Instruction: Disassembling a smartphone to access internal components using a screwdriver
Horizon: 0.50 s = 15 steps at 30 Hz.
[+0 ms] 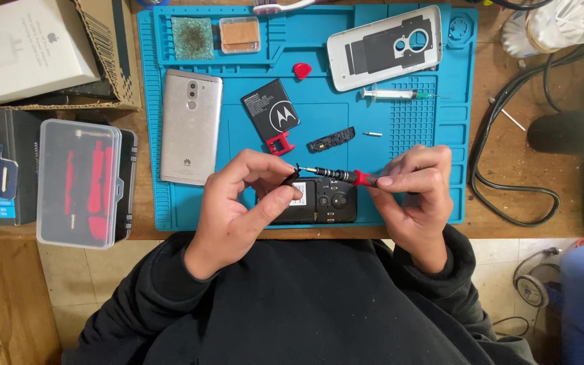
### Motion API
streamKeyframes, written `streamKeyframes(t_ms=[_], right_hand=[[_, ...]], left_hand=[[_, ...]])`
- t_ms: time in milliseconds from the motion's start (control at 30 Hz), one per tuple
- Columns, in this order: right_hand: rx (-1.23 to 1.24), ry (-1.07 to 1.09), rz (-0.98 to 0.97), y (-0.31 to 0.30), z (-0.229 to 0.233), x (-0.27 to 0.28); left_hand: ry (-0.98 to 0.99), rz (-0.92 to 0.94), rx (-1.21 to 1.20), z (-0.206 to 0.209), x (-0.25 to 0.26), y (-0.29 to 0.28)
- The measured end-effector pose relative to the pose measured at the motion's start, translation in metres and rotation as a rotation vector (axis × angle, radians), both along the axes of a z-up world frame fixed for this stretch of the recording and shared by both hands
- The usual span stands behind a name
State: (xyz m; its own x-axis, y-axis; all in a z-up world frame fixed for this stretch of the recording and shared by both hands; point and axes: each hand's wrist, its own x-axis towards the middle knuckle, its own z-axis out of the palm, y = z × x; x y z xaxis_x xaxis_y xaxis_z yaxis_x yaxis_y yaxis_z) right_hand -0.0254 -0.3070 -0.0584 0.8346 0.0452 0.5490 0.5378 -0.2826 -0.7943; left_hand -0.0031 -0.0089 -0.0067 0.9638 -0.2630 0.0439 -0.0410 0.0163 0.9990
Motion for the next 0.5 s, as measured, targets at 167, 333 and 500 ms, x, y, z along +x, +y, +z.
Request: streamKeyframes(t_ms=[167,333,500], right_hand=[[-0.001,-0.006,-0.015,-0.0003,-0.0016,-0.0006],[0.002,-0.010,-0.026,0.0004,-0.0022,-0.0004],[0.001,-0.041,-0.041,-0.0015,-0.0028,0.0002]], left_hand=[[0.007,-0.004,-0.005,-0.0002,-0.0001,-0.0008],[0.009,-0.006,-0.008,-0.0010,-0.0002,-0.0009],[0.020,-0.007,-0.007,0.0022,-0.0011,-0.0023]])
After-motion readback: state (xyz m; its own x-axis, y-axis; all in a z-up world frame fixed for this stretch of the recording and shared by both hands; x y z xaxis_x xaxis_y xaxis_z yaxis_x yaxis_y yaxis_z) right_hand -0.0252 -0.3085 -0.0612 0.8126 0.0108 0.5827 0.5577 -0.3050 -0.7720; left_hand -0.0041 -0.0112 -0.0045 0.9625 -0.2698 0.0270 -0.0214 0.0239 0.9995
